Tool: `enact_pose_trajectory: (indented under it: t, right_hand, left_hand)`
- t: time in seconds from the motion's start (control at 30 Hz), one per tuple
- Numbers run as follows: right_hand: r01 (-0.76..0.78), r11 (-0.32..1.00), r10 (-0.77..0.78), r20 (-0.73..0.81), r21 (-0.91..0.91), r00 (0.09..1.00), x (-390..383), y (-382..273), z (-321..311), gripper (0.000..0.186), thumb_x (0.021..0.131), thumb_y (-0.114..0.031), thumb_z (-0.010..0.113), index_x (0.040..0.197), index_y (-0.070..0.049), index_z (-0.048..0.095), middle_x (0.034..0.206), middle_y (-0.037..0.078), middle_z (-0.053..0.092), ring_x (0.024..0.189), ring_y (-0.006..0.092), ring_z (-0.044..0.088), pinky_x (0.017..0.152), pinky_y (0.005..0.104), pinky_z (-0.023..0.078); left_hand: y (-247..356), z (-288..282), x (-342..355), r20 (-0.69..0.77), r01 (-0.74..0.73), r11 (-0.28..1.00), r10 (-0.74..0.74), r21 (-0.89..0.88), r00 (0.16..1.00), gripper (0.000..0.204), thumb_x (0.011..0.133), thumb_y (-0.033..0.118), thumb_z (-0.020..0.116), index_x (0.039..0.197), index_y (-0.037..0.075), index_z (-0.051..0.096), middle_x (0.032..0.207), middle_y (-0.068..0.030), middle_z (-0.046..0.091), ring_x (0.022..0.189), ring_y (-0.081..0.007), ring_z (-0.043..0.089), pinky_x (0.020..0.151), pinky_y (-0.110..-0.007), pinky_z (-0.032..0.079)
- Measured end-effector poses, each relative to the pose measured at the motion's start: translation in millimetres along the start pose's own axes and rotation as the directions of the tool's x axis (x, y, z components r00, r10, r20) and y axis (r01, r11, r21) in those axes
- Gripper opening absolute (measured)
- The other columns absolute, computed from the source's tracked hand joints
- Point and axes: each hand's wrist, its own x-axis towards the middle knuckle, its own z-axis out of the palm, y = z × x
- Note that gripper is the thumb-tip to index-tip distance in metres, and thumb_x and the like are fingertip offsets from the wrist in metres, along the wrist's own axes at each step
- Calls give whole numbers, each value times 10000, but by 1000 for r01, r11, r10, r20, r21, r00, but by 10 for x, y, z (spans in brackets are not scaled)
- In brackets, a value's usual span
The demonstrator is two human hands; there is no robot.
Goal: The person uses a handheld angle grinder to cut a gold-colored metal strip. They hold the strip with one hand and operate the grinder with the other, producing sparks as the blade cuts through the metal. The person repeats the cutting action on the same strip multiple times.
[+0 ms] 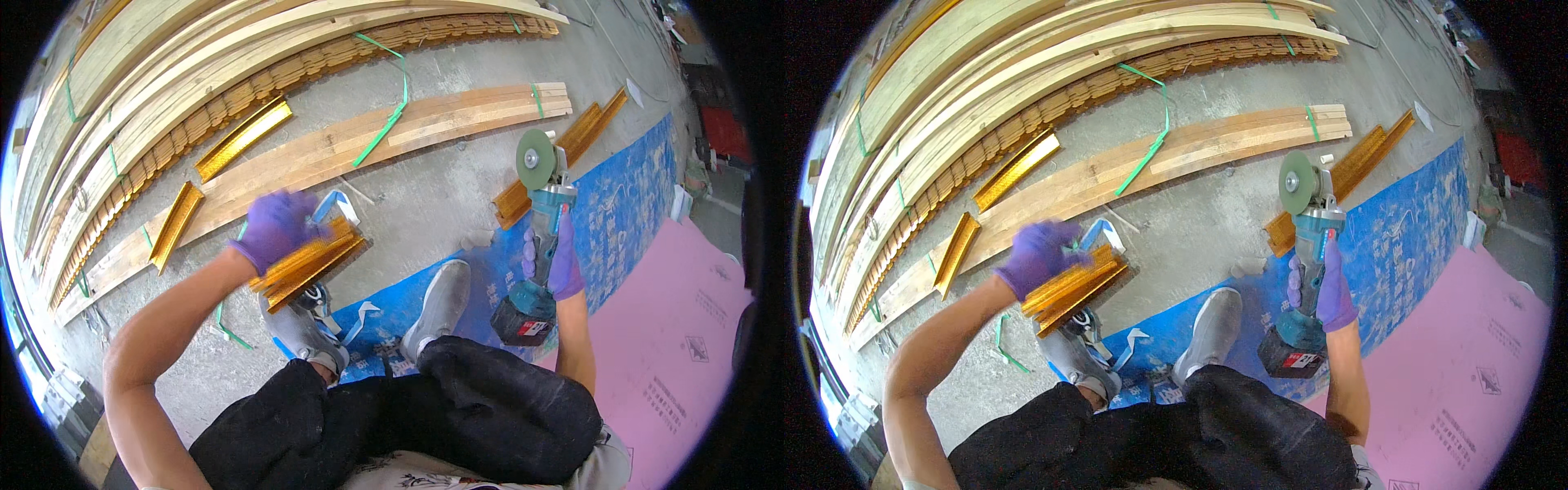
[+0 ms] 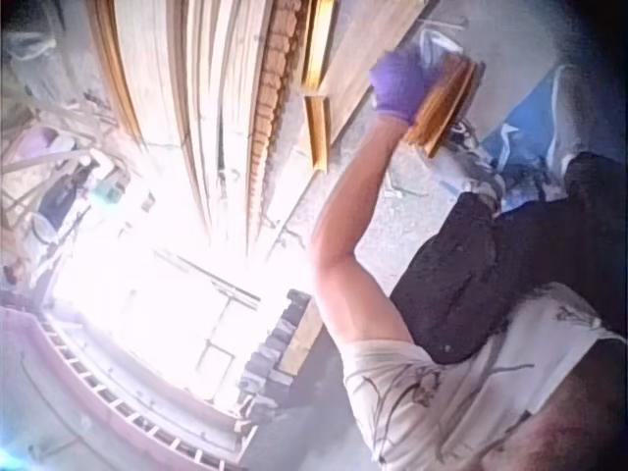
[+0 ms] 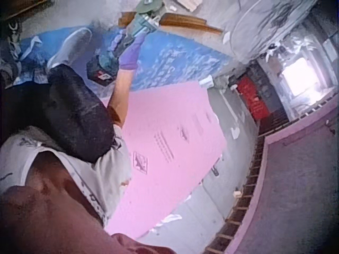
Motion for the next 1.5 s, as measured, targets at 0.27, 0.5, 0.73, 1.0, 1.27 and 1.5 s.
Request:
enact_pose_trajectory:
  t: [0.27, 0.5, 0.73, 1.0, 1.27, 1.5]
  right_hand:
    - [45, 999, -46, -14, -26, 999, 13, -176, 265, 778, 970, -810, 359, 921, -82, 628, 624, 38, 599, 461, 179, 545, 434, 308, 451]
    - [29, 999, -29, 8, 14, 1000, -93, -135, 127, 782, 998, -776, 353, 961, -46, 629, 658, 75, 618, 492, 201, 583, 474, 335, 493]
    - [18, 1000, -18, -48, 3, 999, -56, -97, 64, 801, 962, -826, 341, 954, -73, 615, 656, 48, 593, 505, 183, 553, 480, 324, 458]
    - [11, 997, -3, -98, 77, 995, 7, -126, -125, 780, 992, -784, 339, 1001, -50, 603, 683, 72, 608, 513, 201, 576, 496, 342, 485]
    - [-27, 990, 30, -24, 140, 999, 284, -28, -310, 745, 1012, -748, 356, 1033, -44, 597, 688, 79, 615, 501, 206, 582, 471, 343, 486]
    - [-38, 997, 40, -29, 65, 999, 358, -128, -263, 772, 1001, -772, 344, 1004, -46, 605, 665, 67, 609, 500, 190, 572, 473, 325, 479]
  left_hand:
    - [-1519, -73, 606, -461, 329, 908, -182, 261, 869, 607, 821, 361, 813, 1307, 87, 576, 1118, -147, 666, 1088, -352, 640, 880, -494, 529]
    - [-962, -435, 705, -627, 129, 944, 96, 304, 773, 491, 757, 302, 831, 1139, 113, 589, 1084, -127, 608, 1044, -337, 612, 854, -481, 516]
    - [288, -349, 1728, -739, -398, 873, 462, 282, 490, 327, 882, 85, 633, 1203, 121, 581, 1078, -125, 617, 1017, -354, 629, 905, -481, 518]
    - [1192, -354, 2635, -329, -571, 632, 769, 524, 548, 824, 767, 354, 809, 1518, 265, 482, 1097, -87, 621, 1093, -298, 619, 1054, -504, 455]
    - [1096, -319, 2787, -317, -645, 576, 816, 502, 482, 829, 744, 408, 823, 1505, 331, 505, 1389, -133, 560, 1396, -373, 472, 1233, -615, 295]
    - [1051, -98, 2323, -499, -404, 844, 536, 353, 681, 467, 892, 309, 740, 1338, 233, 628, 1317, -98, 652, 1250, -315, 602, 1055, -488, 466]
